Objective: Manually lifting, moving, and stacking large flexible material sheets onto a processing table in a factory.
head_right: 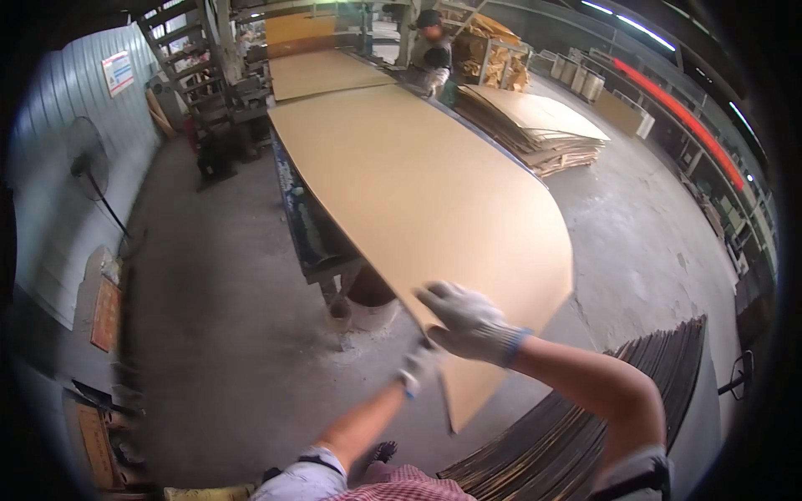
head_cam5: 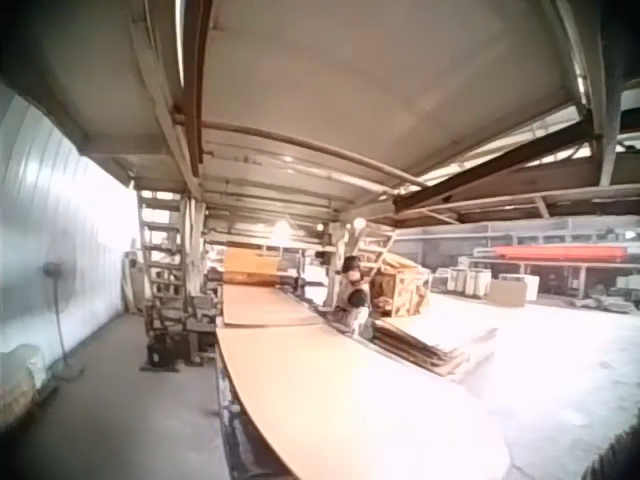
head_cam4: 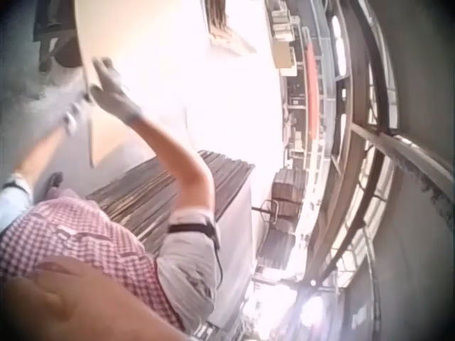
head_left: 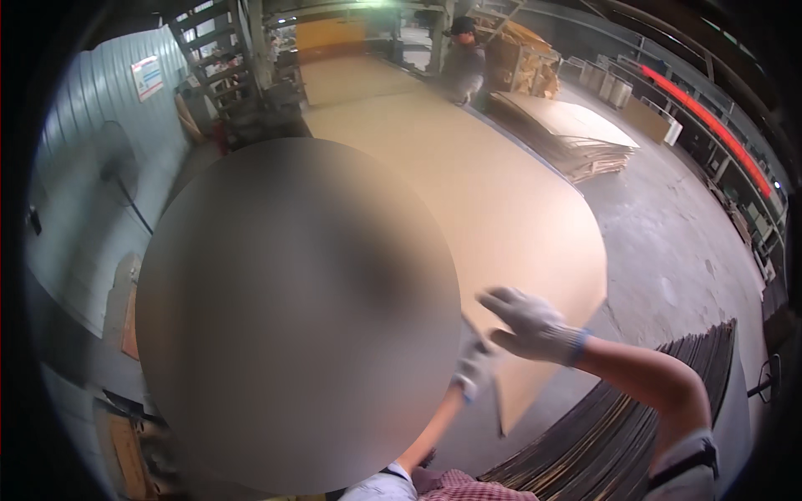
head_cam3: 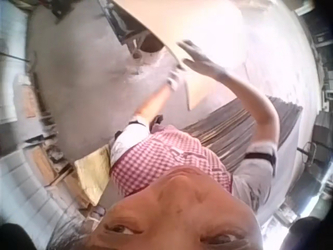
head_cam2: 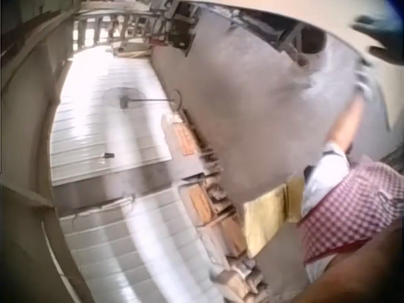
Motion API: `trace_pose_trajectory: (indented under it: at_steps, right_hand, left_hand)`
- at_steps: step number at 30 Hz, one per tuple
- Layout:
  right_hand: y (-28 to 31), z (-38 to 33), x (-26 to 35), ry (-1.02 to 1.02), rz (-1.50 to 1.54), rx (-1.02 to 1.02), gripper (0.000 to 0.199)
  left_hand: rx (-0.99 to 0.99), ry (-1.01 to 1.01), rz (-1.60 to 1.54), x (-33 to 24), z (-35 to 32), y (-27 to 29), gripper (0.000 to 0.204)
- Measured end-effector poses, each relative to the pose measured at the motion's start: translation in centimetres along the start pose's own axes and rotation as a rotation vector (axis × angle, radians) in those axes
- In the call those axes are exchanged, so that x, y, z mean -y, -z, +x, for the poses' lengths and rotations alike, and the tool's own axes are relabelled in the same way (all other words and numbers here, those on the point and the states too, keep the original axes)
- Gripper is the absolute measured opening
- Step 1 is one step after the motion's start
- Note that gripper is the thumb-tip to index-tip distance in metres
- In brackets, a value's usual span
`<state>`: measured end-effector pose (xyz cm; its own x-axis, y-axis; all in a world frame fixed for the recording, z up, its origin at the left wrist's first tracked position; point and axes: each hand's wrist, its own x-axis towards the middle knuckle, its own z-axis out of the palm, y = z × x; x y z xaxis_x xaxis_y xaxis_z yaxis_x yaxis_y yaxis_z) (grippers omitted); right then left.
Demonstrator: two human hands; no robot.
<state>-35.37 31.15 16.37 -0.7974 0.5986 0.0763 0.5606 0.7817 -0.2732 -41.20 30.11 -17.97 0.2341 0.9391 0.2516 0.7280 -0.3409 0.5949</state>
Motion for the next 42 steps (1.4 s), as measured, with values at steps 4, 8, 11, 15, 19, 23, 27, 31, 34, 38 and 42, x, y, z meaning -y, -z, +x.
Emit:
trace_pose_trajectory:
  at_steps: [4,8,11,15,19,23,27,31,34,38,42]
  right_hand:
    - [-5.7,11.3,2.8,-0.011,-0.179,-0.207,0.064]
    - [-1.7,11.9,1.3,0.025,-0.581,-0.151,0.016]
    - [12.7,9.3,-2.5,0.126,-0.891,-0.477,0.017]
    - [35.8,-11.7,10.3,-0.436,-0.785,-0.419,0.026]
    - [41.9,-45.2,13.9,-0.995,-0.564,-1.06,0.029]
    - [38.4,-86.5,22.9,-1.104,-0.206,-1.599,0.034]
    - [23.2,-112.3,34.3,-1.125,-0.007,-2.085,0.04]
    - [2.5,-117.9,35.4,-1.358,0.161,-2.3,0.049]
    - [-6.0,-120.5,39.1,-1.838,-0.132,-2.209,0.052]
    - [-16.0,-116.6,43.1,-1.879,-0.071,-2.359,0.063]
    - [-17.2,-110.8,40.9,-1.8,-0.169,-2.508,0.061]
  left_hand:
    - [-0.23,-0.275,-0.405,-24.4,-6.5,6.1,0.016]
    - [-0.313,-0.685,-0.188,-29.3,-12.9,8.8,0.023]
    - [0.147,-0.492,-0.447,-30.6,-11.9,8.3,0.023]
    - [-0.214,-0.222,0.254,-30.1,-7.6,14.3,0.004]
    - [-0.426,-0.43,-0.258,-36.5,-0.3,19.6,0.027]
    - [-0.846,-1.369,-0.614,-54.0,-2.0,24.0,0.009]
    - [-0.532,-1.244,-0.284,-63.7,-12.6,22.9,0.013]
    - [-0.112,-1.373,-0.127,-63.9,-19.9,18.4,0.015]
    - [0.192,-1.454,-0.224,-62.3,-23.2,15.3,0.018]
    - [0.892,-1.129,-0.276,-61.0,-20.8,19.9,0.034]
    - [0.163,-0.731,-0.297,-55.9,-12.8,16.1,0.048]
